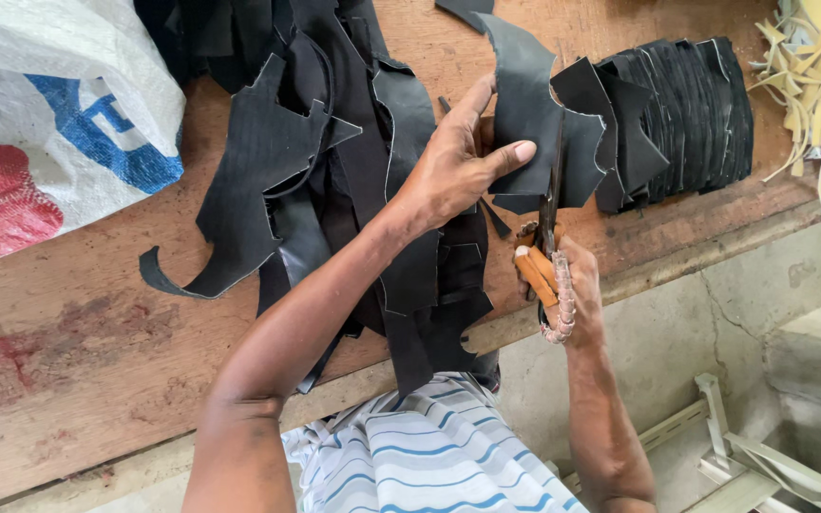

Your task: The person uses shears to cut black leather pieces along marked outlines on a wooden workbench. The person repeatedly picks up pieces, trims edges, and places finished pieces into a growing stack on the right side of the table.

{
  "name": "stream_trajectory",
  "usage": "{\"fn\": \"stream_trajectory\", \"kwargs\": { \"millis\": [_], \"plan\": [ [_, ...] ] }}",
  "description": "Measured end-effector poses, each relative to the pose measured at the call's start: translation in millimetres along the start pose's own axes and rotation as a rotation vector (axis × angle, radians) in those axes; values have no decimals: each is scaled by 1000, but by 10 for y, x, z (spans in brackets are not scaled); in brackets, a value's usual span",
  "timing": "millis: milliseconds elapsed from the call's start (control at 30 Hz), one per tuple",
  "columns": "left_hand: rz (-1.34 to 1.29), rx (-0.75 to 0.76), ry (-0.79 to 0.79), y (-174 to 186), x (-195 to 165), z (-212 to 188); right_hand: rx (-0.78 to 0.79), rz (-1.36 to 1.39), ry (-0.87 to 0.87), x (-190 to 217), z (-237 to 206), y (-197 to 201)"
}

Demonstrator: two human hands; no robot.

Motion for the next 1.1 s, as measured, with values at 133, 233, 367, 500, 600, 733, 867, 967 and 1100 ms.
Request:
{"fn": "stream_trajectory", "kwargs": {
  "millis": [133, 233, 367, 500, 600, 733, 867, 967, 1100],
  "plan": [
    [-102, 11, 40, -19, 78, 2, -5, -35, 58, 132, -5, 17],
    [-36, -6, 61, 12, 117, 6, -11, 31, 33, 105, -7, 25],
    [-69, -16, 87, 18, 157, 24, 10, 120, 64, 72, 2, 14],
    [-8, -11, 81, 41, 146, 22, 4, 193, 10, -55, 13, 14],
    [19, -24, 92, 66, 160, 23, 6, 155, 52, -43, 13, 14],
    [-53, -16, 68, 50, 148, 32, -9, 225, 11, -104, 10, 5],
    [-52, 4, 57, 32, 123, 32, -12, 163, 58, -59, -13, 7],
    [-18, -17, 86, 55, 139, 20, -30, 191, 0, -120, -26, 19],
    [-63, -3, 50, 41, 95, 40, -26, 268, -17, -149, -33, 18]
  ]
}}
Point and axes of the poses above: each hand's wrist, its own z-axis towards the middle knuckle, its own y-axis out of the back of the hand, x = y × z, the point moved 10 cm from there along z, towards the middle knuckle, and after that the axes turned 6 degrees about -z, right-handed, at the moved point
